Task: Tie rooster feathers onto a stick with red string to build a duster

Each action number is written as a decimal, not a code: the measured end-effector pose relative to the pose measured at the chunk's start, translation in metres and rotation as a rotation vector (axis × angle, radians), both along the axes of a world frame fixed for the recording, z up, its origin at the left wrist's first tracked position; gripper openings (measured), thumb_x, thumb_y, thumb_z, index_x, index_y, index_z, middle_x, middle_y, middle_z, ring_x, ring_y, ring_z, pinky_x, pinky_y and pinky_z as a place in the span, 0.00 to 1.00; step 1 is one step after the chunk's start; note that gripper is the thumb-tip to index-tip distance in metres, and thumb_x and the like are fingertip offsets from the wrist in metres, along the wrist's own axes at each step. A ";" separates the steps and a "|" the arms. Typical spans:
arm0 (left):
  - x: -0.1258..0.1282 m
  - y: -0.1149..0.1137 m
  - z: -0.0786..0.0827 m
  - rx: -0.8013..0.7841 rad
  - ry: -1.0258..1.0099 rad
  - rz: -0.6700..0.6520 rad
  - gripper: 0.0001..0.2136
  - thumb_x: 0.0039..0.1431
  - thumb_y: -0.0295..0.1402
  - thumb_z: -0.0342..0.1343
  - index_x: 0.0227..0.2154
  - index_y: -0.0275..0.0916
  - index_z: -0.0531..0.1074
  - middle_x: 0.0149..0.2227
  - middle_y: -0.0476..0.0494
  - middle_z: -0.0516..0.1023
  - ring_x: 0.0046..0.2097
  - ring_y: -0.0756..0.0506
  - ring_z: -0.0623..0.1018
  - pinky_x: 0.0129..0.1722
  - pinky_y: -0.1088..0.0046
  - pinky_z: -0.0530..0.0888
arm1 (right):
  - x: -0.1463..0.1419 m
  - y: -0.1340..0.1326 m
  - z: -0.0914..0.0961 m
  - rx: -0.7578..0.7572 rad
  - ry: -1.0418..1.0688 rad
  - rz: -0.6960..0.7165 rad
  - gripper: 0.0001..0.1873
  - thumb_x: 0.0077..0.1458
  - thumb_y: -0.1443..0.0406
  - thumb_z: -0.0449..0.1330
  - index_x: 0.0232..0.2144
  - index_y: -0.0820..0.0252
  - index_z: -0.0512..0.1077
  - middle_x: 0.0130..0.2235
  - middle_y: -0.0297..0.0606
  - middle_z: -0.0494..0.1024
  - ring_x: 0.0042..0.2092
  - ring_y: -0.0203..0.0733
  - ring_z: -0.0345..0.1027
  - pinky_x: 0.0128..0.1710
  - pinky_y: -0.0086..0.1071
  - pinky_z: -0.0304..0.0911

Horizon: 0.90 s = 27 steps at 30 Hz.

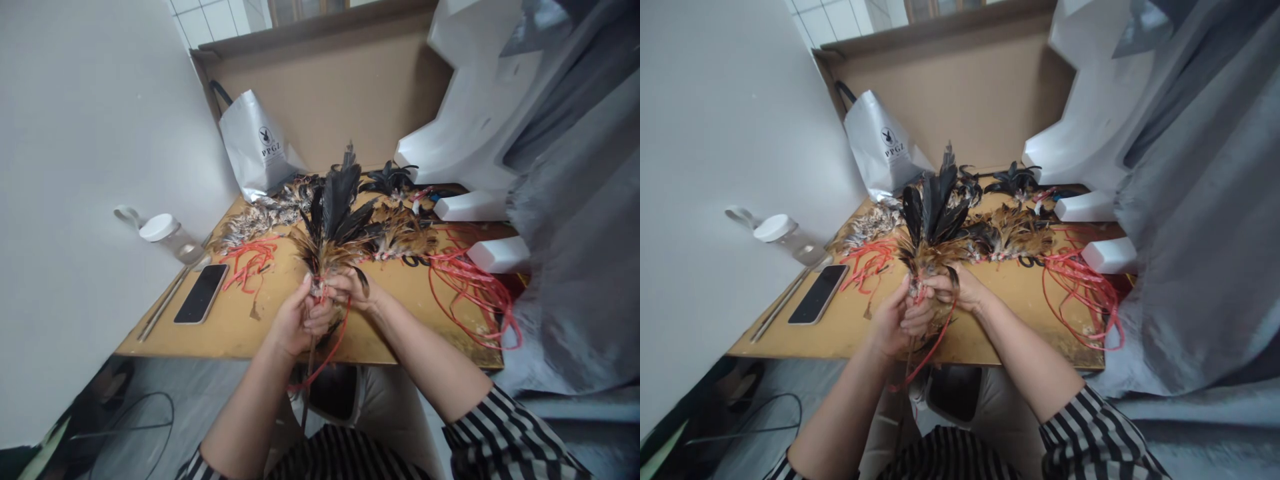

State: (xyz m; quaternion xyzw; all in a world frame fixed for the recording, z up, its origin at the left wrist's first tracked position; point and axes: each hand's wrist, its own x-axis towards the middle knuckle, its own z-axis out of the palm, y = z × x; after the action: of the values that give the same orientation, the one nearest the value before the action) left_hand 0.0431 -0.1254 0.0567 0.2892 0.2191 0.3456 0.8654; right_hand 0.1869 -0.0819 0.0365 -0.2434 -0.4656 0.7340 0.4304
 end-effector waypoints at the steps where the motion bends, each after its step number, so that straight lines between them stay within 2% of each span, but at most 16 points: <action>1: 0.000 0.000 -0.001 -0.005 -0.016 -0.008 0.18 0.58 0.45 0.47 0.28 0.32 0.68 0.15 0.57 0.50 0.14 0.58 0.46 0.12 0.84 0.46 | 0.000 -0.001 0.001 -0.002 0.002 0.007 0.16 0.35 0.58 0.66 0.18 0.64 0.67 0.15 0.26 0.63 0.15 0.22 0.42 0.14 0.22 0.36; 6: -0.002 -0.002 -0.002 0.002 0.007 0.017 0.13 0.56 0.40 0.53 0.29 0.32 0.68 0.16 0.58 0.47 0.15 0.58 0.45 0.12 0.85 0.46 | 0.000 -0.001 0.002 0.020 -0.034 0.012 0.17 0.36 0.57 0.66 0.17 0.65 0.68 0.15 0.27 0.64 0.15 0.23 0.43 0.14 0.22 0.36; 10: 0.001 -0.002 0.003 0.054 0.067 0.158 0.11 0.55 0.39 0.54 0.28 0.34 0.66 0.16 0.59 0.46 0.15 0.59 0.46 0.12 0.86 0.46 | -0.004 -0.001 0.003 0.060 -0.049 -0.041 0.17 0.41 0.55 0.65 0.18 0.66 0.69 0.14 0.27 0.63 0.14 0.23 0.40 0.13 0.24 0.34; 12: 0.002 -0.002 0.005 0.087 0.125 0.238 0.12 0.55 0.40 0.54 0.28 0.35 0.65 0.16 0.59 0.48 0.14 0.59 0.47 0.12 0.86 0.46 | -0.008 -0.001 0.004 0.089 -0.041 -0.084 0.18 0.42 0.55 0.64 0.19 0.65 0.69 0.16 0.28 0.66 0.14 0.23 0.41 0.13 0.24 0.34; 16: 0.004 -0.003 0.004 0.128 0.248 0.365 0.15 0.52 0.43 0.57 0.27 0.35 0.64 0.15 0.60 0.50 0.14 0.59 0.48 0.12 0.85 0.46 | -0.014 -0.003 0.003 0.082 -0.035 -0.180 0.17 0.40 0.55 0.65 0.19 0.64 0.69 0.20 0.30 0.71 0.14 0.23 0.44 0.12 0.24 0.38; 20: 0.006 -0.003 0.000 0.182 0.367 0.498 0.17 0.48 0.46 0.58 0.26 0.35 0.64 0.14 0.60 0.51 0.14 0.59 0.49 0.13 0.84 0.46 | -0.018 -0.003 0.000 0.049 -0.051 -0.193 0.17 0.38 0.55 0.66 0.20 0.64 0.69 0.18 0.29 0.69 0.14 0.23 0.44 0.12 0.24 0.38; 22: 0.008 -0.002 -0.002 0.218 0.422 0.554 0.17 0.47 0.46 0.59 0.25 0.35 0.64 0.14 0.60 0.51 0.15 0.59 0.49 0.13 0.83 0.46 | -0.019 -0.001 -0.003 0.035 -0.066 -0.249 0.16 0.37 0.56 0.66 0.20 0.63 0.70 0.16 0.27 0.67 0.14 0.24 0.43 0.13 0.24 0.38; 24: 0.010 0.001 -0.004 0.257 0.459 0.577 0.17 0.47 0.45 0.59 0.24 0.36 0.63 0.15 0.59 0.53 0.16 0.59 0.51 0.15 0.82 0.47 | -0.020 0.002 -0.006 0.043 -0.095 -0.346 0.15 0.35 0.57 0.67 0.20 0.63 0.71 0.16 0.27 0.67 0.15 0.25 0.48 0.14 0.24 0.43; 27: 0.013 0.006 -0.008 0.313 0.506 0.624 0.14 0.47 0.42 0.59 0.25 0.36 0.64 0.17 0.57 0.57 0.17 0.58 0.53 0.17 0.81 0.51 | -0.020 0.006 -0.011 0.112 -0.170 -0.478 0.12 0.34 0.60 0.66 0.20 0.63 0.73 0.19 0.31 0.72 0.20 0.30 0.59 0.21 0.26 0.55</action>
State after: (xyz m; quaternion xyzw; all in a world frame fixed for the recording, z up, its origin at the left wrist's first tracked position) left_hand 0.0563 -0.1196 0.0486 0.4128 0.4463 0.5379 0.5841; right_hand 0.1671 -0.0757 0.0257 -0.3830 -0.4695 0.5614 0.5637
